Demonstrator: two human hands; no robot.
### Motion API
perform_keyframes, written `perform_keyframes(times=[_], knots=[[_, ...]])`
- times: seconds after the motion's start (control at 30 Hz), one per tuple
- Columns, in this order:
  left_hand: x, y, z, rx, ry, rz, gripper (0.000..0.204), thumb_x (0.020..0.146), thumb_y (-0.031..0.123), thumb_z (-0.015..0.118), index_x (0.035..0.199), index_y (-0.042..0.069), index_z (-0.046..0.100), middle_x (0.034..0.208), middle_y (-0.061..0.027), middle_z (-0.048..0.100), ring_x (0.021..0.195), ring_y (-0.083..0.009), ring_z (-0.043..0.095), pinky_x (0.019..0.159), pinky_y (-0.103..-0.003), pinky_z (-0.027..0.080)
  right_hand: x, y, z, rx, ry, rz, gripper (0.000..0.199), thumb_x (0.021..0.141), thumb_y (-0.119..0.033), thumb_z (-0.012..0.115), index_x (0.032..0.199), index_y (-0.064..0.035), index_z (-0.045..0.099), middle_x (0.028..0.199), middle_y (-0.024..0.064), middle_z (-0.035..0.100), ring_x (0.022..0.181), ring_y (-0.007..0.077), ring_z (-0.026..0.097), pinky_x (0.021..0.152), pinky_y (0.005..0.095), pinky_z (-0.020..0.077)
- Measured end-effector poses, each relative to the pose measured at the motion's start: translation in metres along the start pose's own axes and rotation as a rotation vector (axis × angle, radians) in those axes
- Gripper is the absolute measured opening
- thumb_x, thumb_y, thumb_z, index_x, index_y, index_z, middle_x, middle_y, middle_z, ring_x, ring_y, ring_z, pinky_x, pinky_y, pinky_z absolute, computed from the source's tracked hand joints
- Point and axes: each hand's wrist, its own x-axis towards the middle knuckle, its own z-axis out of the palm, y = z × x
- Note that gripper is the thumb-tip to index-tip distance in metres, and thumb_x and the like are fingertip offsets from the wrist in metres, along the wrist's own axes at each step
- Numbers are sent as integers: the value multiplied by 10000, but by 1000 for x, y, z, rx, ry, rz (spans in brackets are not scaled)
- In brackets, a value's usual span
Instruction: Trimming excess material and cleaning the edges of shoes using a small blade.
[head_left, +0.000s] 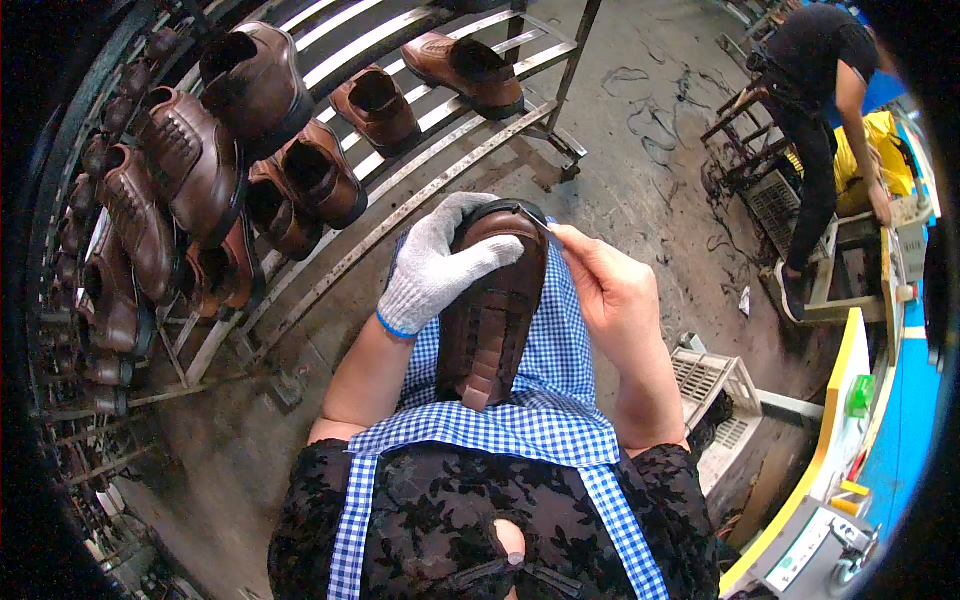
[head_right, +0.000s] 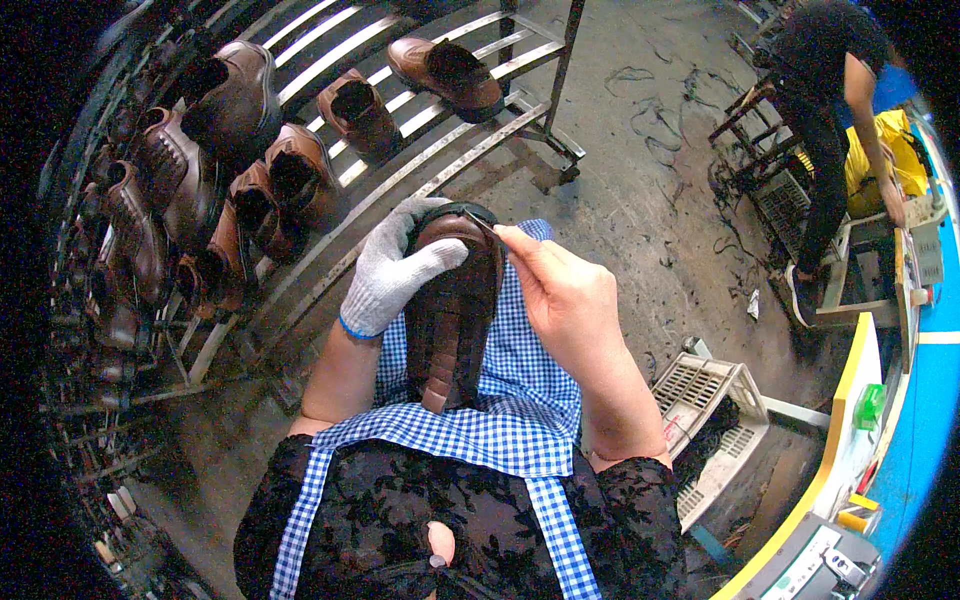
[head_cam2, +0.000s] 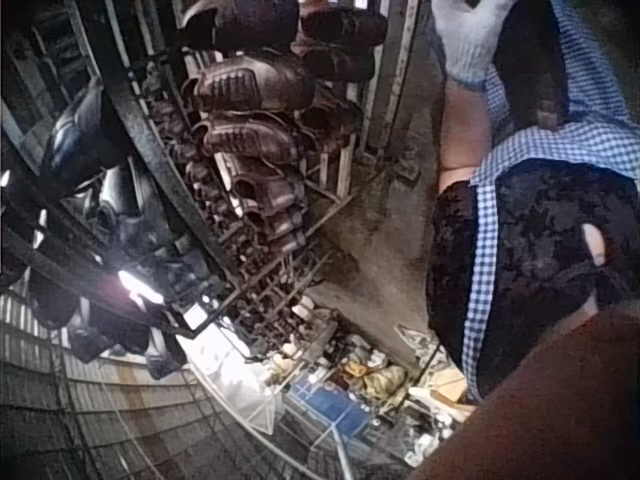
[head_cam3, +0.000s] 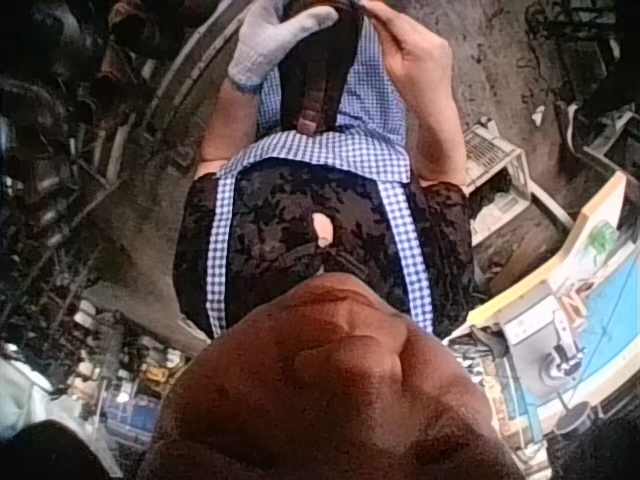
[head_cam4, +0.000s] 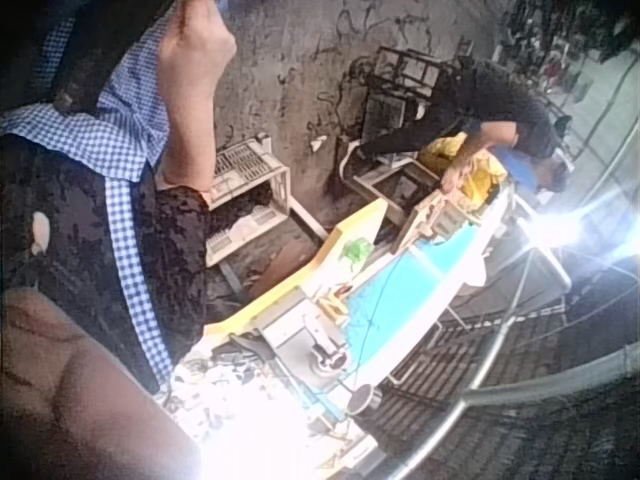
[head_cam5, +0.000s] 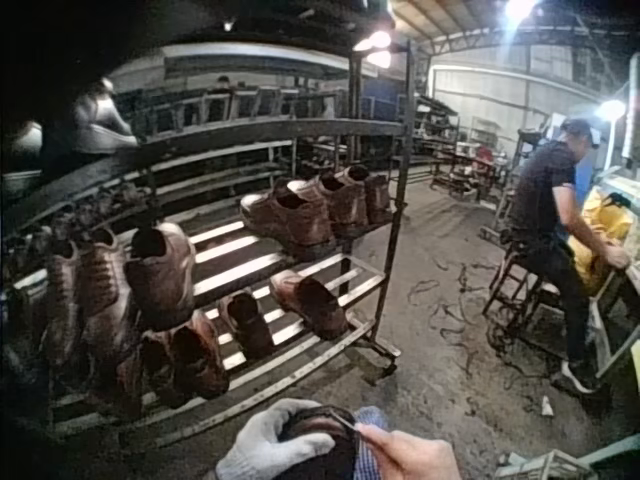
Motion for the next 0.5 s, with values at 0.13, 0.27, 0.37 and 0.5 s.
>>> perform_keyframes(times=[0.13,0.27,0.37,0.5], knots=[[0,-1,1,-13,-5,-10,475,770,219,803,1147,8,606,1044,-109,669,985,-177,631,901,-310,497,-2,2,0,18,4,13,219,889,-81,621,1104,-89,659,890,134,687,781,299,690,642,344,548],[-1,-1,1,-29,-15,-28,478,767,222,805,1145,8,608,1046,-110,669,984,-178,632,901,-308,496,-3,4,0,53,5,10,213,891,-83,622,1100,-80,661,926,145,693,815,302,696,666,341,553],[-1,-1,0,-35,-25,-7,482,762,217,808,1146,6,606,1047,-110,668,984,-177,632,900,-307,495,-4,2,1,110,8,41,219,886,-73,626,1102,-72,660,932,153,692,822,312,694,677,343,554],[-2,1,1,-42,-24,-48,476,764,183,797,1159,11,595,1060,-97,660,997,-172,620,912,-309,486,-6,3,4,111,1,48,225,891,-56,619,1114,-56,653,956,165,693,849,309,698,708,338,555]])
